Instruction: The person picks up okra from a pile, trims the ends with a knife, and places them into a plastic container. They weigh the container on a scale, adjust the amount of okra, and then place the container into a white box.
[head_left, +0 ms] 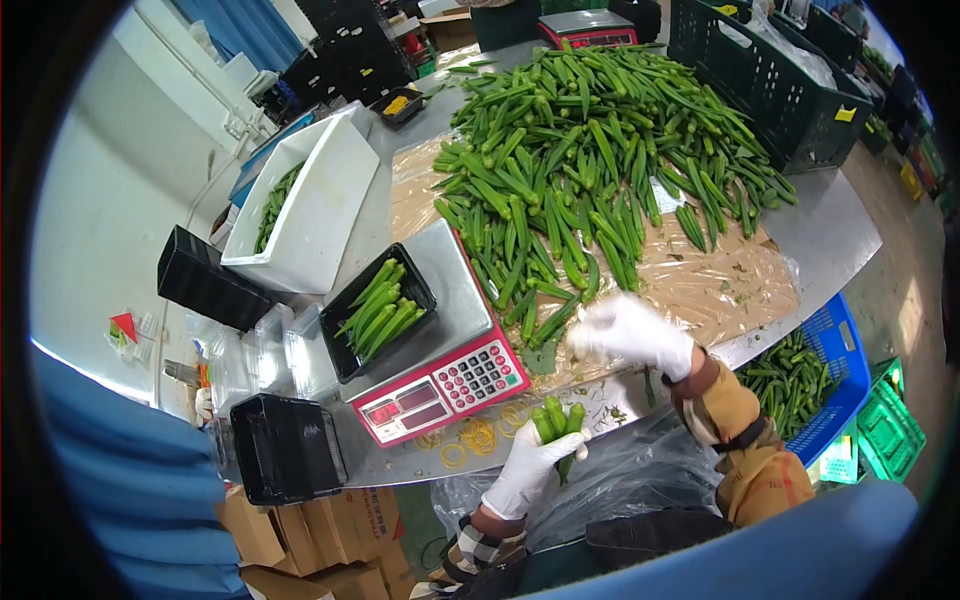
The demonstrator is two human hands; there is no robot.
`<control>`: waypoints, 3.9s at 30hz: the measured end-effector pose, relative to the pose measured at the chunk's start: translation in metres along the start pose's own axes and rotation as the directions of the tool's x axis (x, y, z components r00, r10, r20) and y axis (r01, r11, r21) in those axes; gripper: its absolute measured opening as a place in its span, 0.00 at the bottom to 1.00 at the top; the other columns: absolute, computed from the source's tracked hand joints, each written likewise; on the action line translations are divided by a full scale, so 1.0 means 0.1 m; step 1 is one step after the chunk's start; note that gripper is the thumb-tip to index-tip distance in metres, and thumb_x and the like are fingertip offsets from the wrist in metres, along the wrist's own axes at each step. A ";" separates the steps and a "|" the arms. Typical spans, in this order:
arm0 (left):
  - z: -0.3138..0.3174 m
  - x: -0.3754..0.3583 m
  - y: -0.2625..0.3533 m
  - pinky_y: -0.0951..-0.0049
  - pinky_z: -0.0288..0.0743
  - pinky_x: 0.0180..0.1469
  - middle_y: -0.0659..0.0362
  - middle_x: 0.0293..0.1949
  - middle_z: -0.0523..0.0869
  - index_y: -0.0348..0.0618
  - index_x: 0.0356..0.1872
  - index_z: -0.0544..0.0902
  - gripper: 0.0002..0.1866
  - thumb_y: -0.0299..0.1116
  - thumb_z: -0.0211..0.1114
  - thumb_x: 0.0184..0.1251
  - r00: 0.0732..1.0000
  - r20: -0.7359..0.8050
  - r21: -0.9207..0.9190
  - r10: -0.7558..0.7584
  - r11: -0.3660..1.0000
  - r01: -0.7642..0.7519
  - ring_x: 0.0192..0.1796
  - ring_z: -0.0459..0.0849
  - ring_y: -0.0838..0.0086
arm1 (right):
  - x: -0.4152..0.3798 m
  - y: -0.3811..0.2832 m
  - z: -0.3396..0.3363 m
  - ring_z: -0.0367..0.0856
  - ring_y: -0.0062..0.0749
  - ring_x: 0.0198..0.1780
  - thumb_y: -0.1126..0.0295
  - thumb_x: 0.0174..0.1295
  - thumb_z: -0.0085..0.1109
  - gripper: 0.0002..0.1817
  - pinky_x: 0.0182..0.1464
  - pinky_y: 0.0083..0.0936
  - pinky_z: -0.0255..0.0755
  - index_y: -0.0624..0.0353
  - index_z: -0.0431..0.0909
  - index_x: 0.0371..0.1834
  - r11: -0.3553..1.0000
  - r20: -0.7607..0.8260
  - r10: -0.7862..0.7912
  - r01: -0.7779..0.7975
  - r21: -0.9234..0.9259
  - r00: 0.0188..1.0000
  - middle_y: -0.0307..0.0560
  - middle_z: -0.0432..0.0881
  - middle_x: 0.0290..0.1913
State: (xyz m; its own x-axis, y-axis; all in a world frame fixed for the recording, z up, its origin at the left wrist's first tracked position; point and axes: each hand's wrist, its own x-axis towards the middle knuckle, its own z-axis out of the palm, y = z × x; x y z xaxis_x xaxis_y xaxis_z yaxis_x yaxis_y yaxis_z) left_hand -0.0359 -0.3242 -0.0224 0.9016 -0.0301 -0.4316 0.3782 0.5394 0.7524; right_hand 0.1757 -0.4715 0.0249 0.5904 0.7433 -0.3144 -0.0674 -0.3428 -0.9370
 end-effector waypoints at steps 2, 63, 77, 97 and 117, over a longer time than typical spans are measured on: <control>0.00 0.01 -0.05 0.69 0.81 0.46 0.54 0.44 0.86 0.33 0.59 0.76 0.22 0.23 0.69 0.64 0.999 -0.050 -0.040 -0.004 0.999 0.002 0.39 0.86 0.67 | 0.39 0.27 -0.29 0.85 0.44 0.37 0.52 0.60 0.66 0.17 0.44 0.36 0.78 0.54 0.86 0.38 0.901 -0.482 -0.264 0.035 -0.433 0.835 0.51 0.87 0.36; -2.06 -0.54 2.77 0.72 0.70 0.66 0.54 0.59 0.84 0.37 0.64 0.77 0.21 0.27 0.61 0.72 0.557 -0.091 0.969 0.825 0.203 -0.142 0.63 0.79 0.71 | -0.44 0.31 0.79 0.71 0.13 0.21 0.72 0.71 0.56 0.11 0.23 0.13 0.65 0.61 0.83 0.52 0.961 -0.186 0.071 -0.017 0.277 0.980 0.33 0.80 0.28; -2.17 -0.41 2.26 0.67 0.70 0.67 0.50 0.60 0.83 0.37 0.63 0.77 0.21 0.27 0.62 0.69 0.492 -0.024 0.985 0.870 0.106 -0.139 0.63 0.80 0.63 | 0.34 -0.50 0.96 0.79 0.18 0.39 0.76 0.68 0.56 0.13 0.43 0.16 0.73 0.64 0.84 0.53 0.948 -0.063 -0.308 0.300 -0.103 0.949 0.39 0.84 0.39; -1.90 -0.01 1.71 0.71 0.79 0.54 0.56 0.45 0.88 0.41 0.46 0.86 0.14 0.18 0.68 0.58 0.310 -0.031 0.927 0.950 0.144 -0.346 0.48 0.87 0.69 | 2.26 -1.19 1.45 0.86 0.45 0.42 0.72 0.59 0.67 0.13 0.51 0.31 0.77 0.56 0.87 0.47 0.699 -0.140 -0.671 0.559 -0.446 0.728 0.51 0.87 0.36; -2.08 0.00 1.98 0.75 0.84 0.44 0.54 0.41 0.88 0.33 0.46 0.84 0.09 0.20 0.68 0.66 0.555 -0.330 0.436 0.764 0.644 -0.628 0.43 0.88 0.73 | 2.29 -1.12 1.33 0.84 0.45 0.48 0.74 0.63 0.61 0.15 0.55 0.31 0.76 0.55 0.85 0.53 0.565 -0.044 -0.754 0.612 -0.553 0.656 0.51 0.84 0.49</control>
State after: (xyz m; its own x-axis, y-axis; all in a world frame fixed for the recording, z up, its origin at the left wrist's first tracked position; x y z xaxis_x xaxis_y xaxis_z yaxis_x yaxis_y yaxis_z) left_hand -0.0053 -0.0427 0.0229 0.7197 0.6728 0.1714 -0.2309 -0.0008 0.9730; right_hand 0.2118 -0.1864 0.0378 0.4733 0.7206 0.5066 0.7684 -0.0565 -0.6375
